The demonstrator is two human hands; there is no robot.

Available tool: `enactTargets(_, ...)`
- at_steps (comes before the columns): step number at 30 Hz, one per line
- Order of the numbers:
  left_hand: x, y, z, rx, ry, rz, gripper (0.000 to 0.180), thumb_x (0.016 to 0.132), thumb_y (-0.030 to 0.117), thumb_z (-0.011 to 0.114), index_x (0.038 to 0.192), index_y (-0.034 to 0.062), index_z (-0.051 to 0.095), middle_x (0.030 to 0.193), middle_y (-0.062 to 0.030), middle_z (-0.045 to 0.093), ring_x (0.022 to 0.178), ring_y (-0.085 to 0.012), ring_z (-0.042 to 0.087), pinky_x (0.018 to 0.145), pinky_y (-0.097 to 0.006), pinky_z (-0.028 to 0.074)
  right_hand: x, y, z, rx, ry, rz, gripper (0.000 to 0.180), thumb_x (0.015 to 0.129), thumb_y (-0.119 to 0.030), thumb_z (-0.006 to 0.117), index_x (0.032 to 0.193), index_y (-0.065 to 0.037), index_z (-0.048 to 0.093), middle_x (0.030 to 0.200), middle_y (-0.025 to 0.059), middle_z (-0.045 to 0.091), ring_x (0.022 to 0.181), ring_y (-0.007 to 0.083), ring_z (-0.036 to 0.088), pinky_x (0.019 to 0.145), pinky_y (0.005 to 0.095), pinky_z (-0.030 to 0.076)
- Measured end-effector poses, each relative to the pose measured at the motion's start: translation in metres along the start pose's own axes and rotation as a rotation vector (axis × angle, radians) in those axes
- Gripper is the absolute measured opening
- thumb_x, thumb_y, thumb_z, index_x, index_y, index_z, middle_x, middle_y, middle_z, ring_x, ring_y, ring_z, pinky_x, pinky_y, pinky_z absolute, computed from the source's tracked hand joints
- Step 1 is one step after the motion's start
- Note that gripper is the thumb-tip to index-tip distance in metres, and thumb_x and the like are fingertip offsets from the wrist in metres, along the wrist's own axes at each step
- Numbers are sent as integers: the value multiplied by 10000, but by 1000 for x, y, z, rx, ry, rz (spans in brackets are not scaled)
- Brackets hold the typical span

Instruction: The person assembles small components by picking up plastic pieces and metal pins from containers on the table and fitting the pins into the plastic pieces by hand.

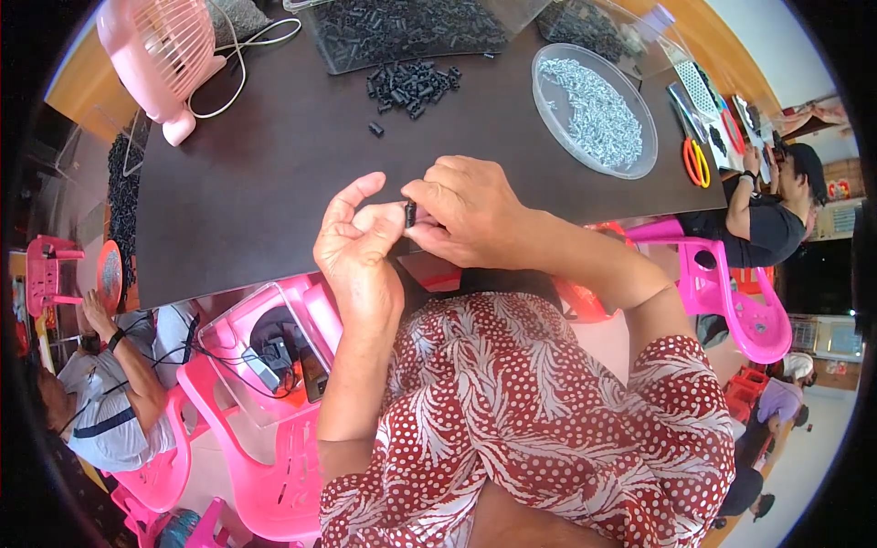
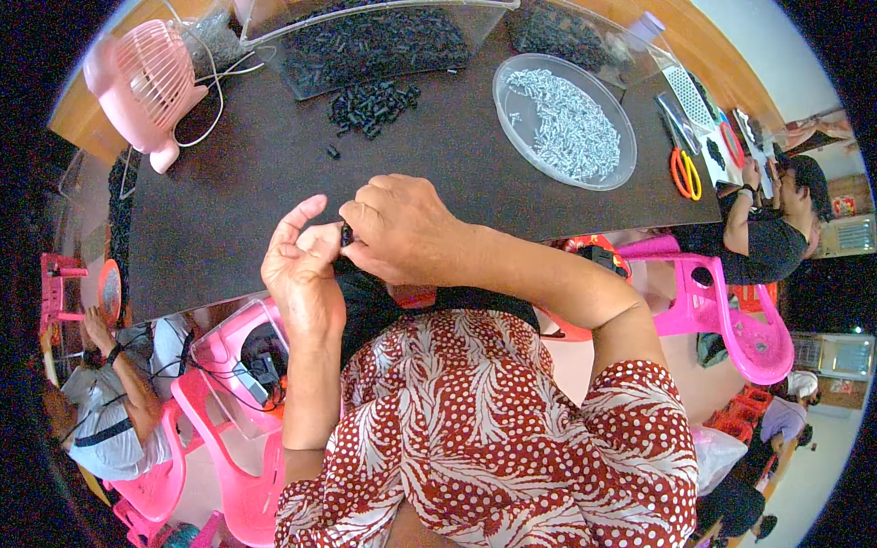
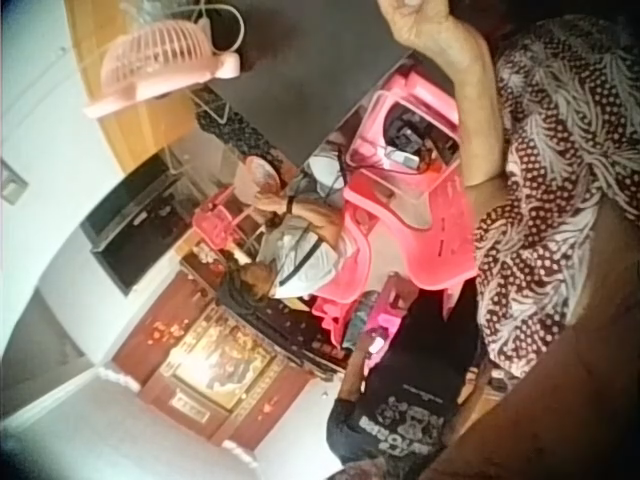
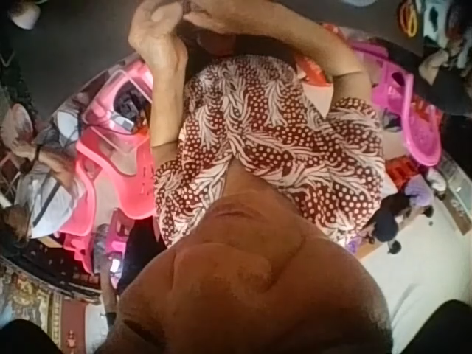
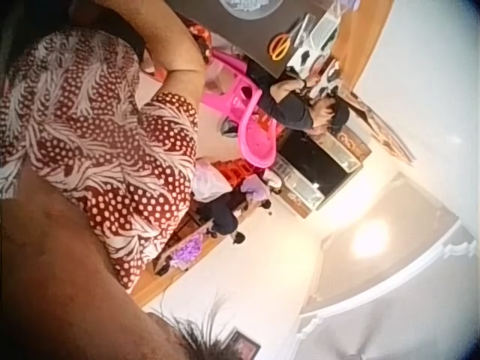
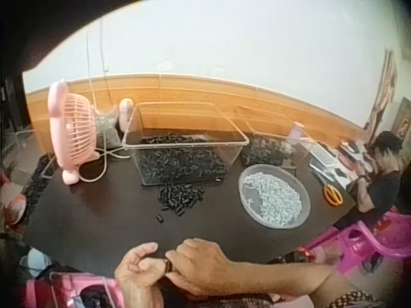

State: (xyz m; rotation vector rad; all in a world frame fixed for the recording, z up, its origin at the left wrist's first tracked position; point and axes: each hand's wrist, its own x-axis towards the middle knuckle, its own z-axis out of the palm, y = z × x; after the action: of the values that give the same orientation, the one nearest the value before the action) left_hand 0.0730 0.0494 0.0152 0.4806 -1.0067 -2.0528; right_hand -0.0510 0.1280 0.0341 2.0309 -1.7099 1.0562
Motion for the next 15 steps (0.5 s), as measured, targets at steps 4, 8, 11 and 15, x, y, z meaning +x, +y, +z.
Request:
enactTargets(4,0,10,3,29,36,-102,316,806,78,618,1071,-64,521,801,-109,646,646,-147,602,615,-239,462,0,0,-1,-58,-8,53,243,601,-175,683,751,-59,531,678,70,499,650,253,531,571,362,444)
enactTargets(8,1,7,-7,163,-30,-158,216,834,138,603,932,-54,601,784,-102,642,622,-154,587,608,-250,452,2,1,-4,-48,-12,28,367,598,-108,703,917,-10,548,721,78,522,630,248,539,536,348,438)
enactTargets(11,1,10,-7,175,-80,-207,190,833,136,601,856,-50,624,751,-100,638,615,-163,584,611,-263,451,4,1,-7,-37,-67,63,372,606,-124,702,926,-4,555,748,95,550,664,268,558,555,363,451)
enactTargets(15,3,11,-9,192,-77,-245,191,826,131,610,877,-53,620,727,-101,635,615,-166,581,615,-275,451,7,-1,-8,-7,-192,158,359,628,-140,688,935,1,564,772,115,575,690,285,571,566,373,458)
